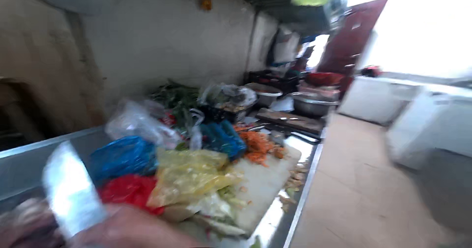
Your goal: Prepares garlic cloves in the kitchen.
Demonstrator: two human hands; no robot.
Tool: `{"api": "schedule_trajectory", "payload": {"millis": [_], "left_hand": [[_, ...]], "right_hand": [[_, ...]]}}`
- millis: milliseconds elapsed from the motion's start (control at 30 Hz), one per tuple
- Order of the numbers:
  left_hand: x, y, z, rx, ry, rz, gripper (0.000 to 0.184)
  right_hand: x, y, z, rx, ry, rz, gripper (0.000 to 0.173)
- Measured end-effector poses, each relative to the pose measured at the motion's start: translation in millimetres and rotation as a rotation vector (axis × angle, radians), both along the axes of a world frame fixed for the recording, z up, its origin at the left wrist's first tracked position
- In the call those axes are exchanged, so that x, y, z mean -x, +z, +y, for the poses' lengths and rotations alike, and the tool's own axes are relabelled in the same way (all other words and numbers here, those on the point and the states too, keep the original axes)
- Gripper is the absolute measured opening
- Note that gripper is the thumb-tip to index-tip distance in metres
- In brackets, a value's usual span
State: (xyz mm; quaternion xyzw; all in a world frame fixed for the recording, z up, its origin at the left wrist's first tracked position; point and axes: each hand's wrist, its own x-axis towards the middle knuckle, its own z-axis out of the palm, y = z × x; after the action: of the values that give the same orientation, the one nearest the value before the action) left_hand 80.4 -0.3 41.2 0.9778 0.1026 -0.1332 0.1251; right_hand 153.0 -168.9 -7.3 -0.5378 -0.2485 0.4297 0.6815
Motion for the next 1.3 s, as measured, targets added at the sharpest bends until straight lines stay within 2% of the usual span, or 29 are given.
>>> {"api": "schedule_trajectory", "payload": {"millis": [67, 167, 233, 333, 433, 500, 600, 700, 767, 800, 900, 967, 1133, 1300], "left_hand": [[-6, 6, 30, -0.073, 0.080, 0.045, 0.037], [12, 26, 40, -0.140, 0.150, 0.081, 0.029], [34, 34, 34, -0.084, 0.074, 0.218, 0.029], [65, 13, 25, 0.054, -0.167, 0.472, 0.030], [79, -2, 3, 0.059, -0.251, 0.633, 0.030], [81, -16, 1, 0.063, -0.267, 0.609, 0.028], [80, -34, 19, 0.041, -0.228, 0.445, 0.025], [72, -7, 29, -0.015, -0.126, 0.288, 0.027], [73, 10, 26, -0.050, -0.134, 0.326, 0.025], [77, 8, 23, -0.027, -0.194, 0.362, 0.024], [90, -16, 12, 0.070, -0.298, 0.493, 0.036], [96, -27, 13, 0.094, -0.321, 0.501, 0.044], [101, -35, 15, 0.052, -0.366, 0.458, 0.027], [95, -34, 15, -0.043, -0.325, 0.436, 0.029]], "right_hand": [[-1, 7, -3, 0.060, 0.037, 0.059, 0.029], [-4, 6, 0, 0.123, 0.046, 0.080, 0.024], [-4, 3, 4, 0.129, 0.036, 0.063, 0.025], [-3, 2, 7, 0.133, 0.017, 0.081, 0.026], [-1, 3, 7, 0.128, 0.008, 0.096, 0.025], [-1, 2, 6, 0.120, 0.004, 0.091, 0.025], [-2, -1, 5, 0.112, -0.002, 0.079, 0.026], [-3, -3, 4, 0.115, -0.004, 0.072, 0.031], [-3, -4, 4, 0.128, -0.014, 0.089, 0.031], [-3, -4, 5, 0.131, -0.022, 0.098, 0.030], [-3, -3, 5, 0.126, -0.022, 0.102, 0.029], [-3, -3, 5, 0.118, -0.006, 0.096, 0.029], [-4, -3, 4, 0.117, 0.000, 0.104, 0.030], [-4, -2, 4, 0.112, 0.004, 0.073, 0.030]]}}
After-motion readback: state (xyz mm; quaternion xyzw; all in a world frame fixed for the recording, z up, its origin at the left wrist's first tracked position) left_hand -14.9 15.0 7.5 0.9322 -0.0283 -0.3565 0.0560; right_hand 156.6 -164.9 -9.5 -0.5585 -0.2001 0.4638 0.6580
